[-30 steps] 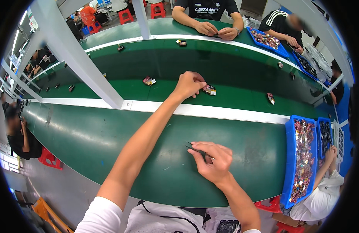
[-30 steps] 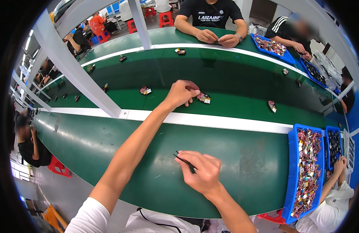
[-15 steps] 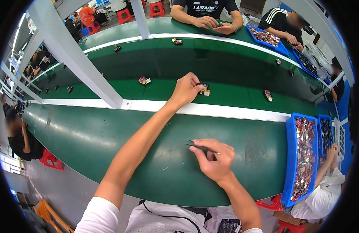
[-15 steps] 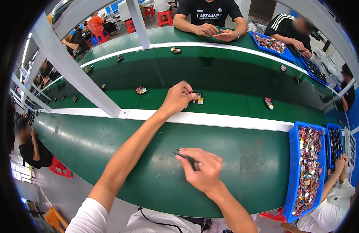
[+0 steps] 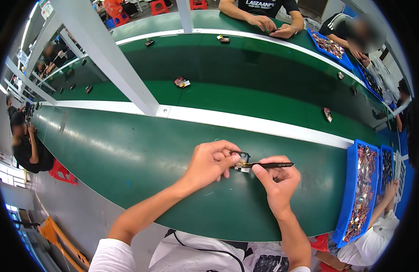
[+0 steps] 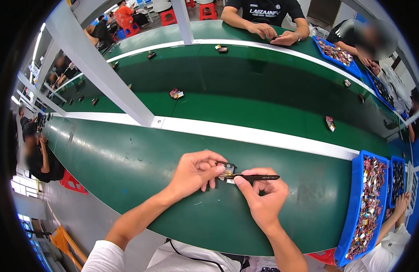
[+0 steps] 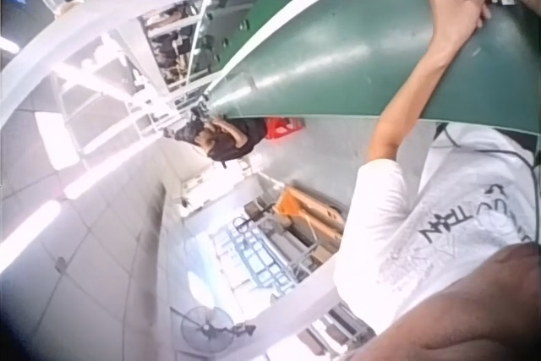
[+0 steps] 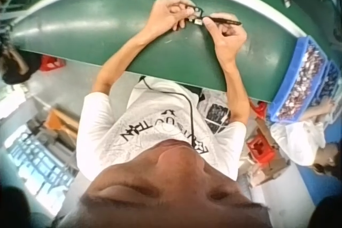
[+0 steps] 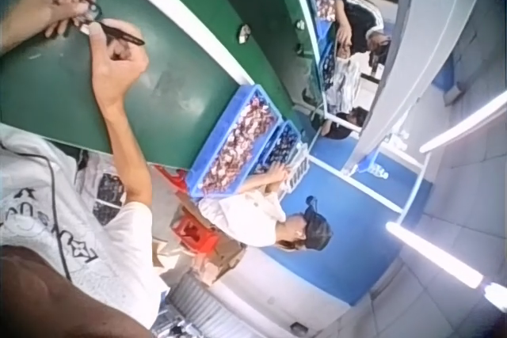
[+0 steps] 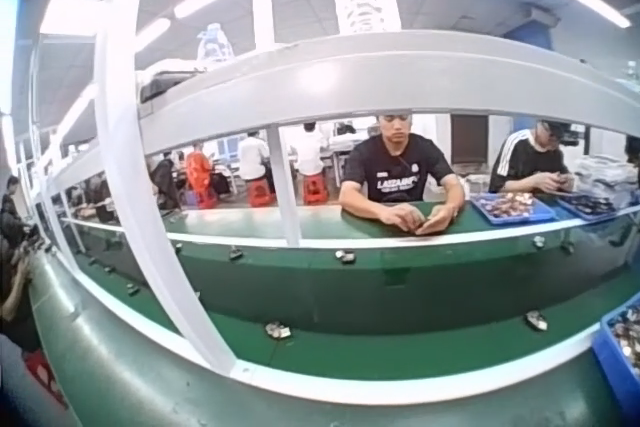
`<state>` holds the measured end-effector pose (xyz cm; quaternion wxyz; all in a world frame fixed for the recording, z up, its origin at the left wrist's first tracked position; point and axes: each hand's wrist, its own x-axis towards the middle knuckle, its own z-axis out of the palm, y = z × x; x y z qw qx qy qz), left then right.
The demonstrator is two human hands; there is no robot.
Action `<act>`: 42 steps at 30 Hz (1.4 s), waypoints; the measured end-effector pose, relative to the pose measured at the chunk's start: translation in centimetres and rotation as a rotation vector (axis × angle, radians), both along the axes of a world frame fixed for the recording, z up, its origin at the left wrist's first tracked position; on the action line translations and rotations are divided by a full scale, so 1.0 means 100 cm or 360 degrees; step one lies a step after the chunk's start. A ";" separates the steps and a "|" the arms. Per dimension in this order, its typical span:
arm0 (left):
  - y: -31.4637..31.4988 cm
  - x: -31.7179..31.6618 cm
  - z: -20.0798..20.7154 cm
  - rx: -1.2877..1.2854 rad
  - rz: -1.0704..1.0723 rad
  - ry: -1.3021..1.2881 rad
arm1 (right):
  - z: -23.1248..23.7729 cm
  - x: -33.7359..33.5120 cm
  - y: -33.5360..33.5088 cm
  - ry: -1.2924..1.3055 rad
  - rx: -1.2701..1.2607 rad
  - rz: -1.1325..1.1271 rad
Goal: Assembling electronic modules and placing them onto a conveyor belt in a factory setting
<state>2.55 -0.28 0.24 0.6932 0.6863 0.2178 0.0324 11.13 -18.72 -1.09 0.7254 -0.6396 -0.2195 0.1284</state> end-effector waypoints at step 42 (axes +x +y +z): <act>-0.016 -0.009 -0.005 -0.0301 0.0122 -0.0242 | 0.017 0.001 0.003 0.0555 -0.0160 0.0098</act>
